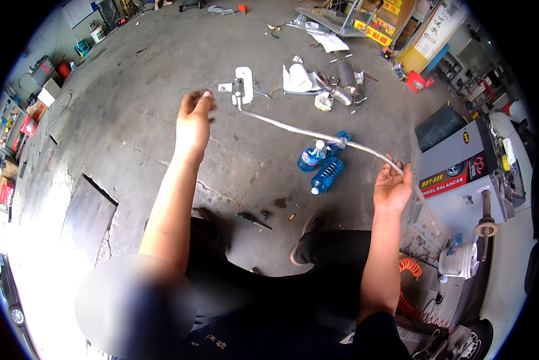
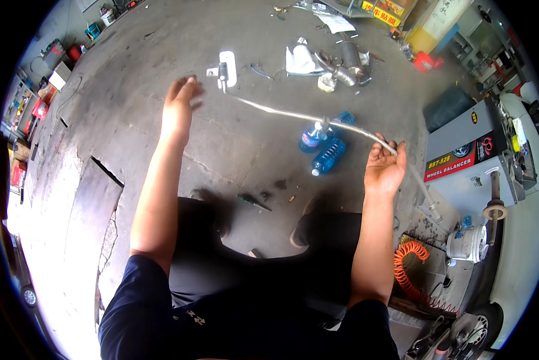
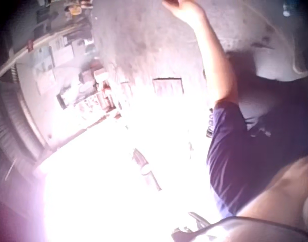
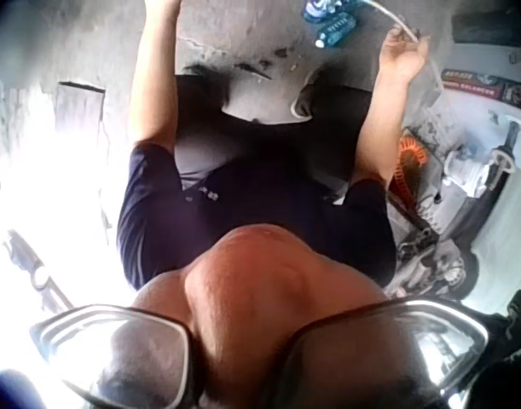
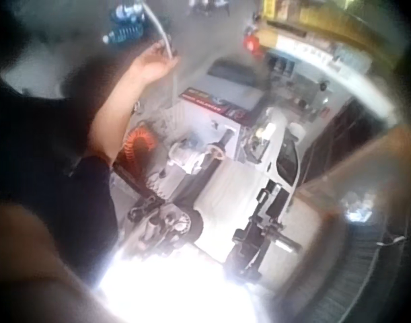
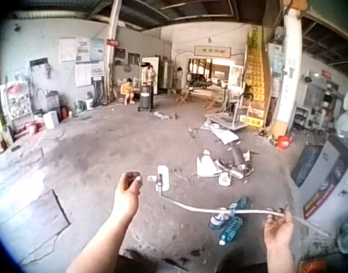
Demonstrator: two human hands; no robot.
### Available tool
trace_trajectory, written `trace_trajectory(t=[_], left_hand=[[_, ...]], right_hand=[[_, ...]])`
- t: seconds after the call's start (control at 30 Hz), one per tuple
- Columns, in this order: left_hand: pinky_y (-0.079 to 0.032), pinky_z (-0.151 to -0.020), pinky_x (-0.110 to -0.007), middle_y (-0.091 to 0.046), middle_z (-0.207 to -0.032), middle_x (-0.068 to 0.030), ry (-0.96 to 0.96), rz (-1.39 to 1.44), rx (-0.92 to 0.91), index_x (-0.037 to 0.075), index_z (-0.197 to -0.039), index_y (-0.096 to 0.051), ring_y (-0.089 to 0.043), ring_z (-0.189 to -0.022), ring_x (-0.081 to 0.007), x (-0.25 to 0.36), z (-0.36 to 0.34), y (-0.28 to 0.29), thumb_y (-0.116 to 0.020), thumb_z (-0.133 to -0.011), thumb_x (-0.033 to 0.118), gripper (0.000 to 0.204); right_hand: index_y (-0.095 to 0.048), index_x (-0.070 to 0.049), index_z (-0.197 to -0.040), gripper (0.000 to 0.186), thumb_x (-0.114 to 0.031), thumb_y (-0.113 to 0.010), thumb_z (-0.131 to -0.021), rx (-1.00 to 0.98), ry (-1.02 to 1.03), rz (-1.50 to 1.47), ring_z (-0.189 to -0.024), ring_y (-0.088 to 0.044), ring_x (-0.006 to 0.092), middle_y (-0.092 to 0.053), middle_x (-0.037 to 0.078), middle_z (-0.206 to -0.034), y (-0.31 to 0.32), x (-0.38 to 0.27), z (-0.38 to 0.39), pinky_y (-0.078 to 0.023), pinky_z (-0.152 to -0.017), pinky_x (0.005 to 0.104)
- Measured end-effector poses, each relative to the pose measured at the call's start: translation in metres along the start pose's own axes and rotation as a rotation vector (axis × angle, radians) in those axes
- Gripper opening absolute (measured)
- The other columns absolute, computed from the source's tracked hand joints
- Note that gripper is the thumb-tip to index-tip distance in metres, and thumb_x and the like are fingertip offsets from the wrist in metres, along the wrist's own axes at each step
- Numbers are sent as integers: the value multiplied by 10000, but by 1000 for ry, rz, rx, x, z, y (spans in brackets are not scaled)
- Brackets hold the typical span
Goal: The person handles a metal rod and a small mechanical component in a garage. They walk around the workspace, pick up a screwdriver, and use it to adjust the component. The person then returns to the car with the adjusted part.
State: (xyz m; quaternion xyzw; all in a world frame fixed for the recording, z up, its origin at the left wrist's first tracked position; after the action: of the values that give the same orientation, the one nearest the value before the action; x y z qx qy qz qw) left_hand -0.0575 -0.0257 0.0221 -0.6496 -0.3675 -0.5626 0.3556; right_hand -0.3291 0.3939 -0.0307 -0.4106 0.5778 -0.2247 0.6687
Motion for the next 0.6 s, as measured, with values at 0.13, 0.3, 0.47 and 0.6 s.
trace_trajectory(t=[0.13, 0.3, 0.47, 0.6], left_hand=[[-554, -1064, -481, -702, -1326, -201, 350, 548, -401, -28, -1400, -570, -680, -1231, -304, -9, 15, -29, -495, -1161, 314, 424], [-625, -940, -404, -730, -1186, -181, 245, 593, -377, 4, -1325, -568, -740, -1117, -304, -7, 22, -38, -441, -1184, 292, 345], [-639, -946, -409, -729, -1108, -174, 220, 610, -382, 24, -1244, -568, -755, -1077, -328, -1, 34, -42, -405, -1192, 257, 289], [-643, -949, -426, -726, -1097, -161, 212, 591, -445, 23, -1215, -585, -760, -1064, -329, -7, 42, -53, -409, -1194, 262, 297]], right_hand=[[-645, -26, -975, 343, -319, -562, -1134, -7, -45, -69, -836, -727, 267, -746, 268, -1119, -2, 13, 1, -633, -731, 319], [-661, -10, -1056, 395, -390, -580, -1126, -27, -123, -78, -850, -721, 281, -742, 237, -1101, 0, 29, 2, -628, -742, 328], [-496, -3, -1558, 683, -465, -649, -1078, -436, -250, 112, -1226, -673, 281, -587, 244, -1504, -58, 67, 46, -587, -1019, 423], [-493, -60, -1576, 600, -319, -682, -1068, -633, -344, 233, -1316, -651, 268, -546, 210, -1568, -88, 104, 70, -540, -1108, 509]])
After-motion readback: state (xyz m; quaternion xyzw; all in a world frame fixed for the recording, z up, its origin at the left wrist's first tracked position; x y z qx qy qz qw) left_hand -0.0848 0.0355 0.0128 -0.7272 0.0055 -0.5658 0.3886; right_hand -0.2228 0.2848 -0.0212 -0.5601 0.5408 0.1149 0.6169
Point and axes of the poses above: each hand's wrist, its own z-axis away from the middle knuckle, its own y-axis out of the back of the hand, x = y × z, the point moved 5 cm from there along -z, towards the middle knuckle
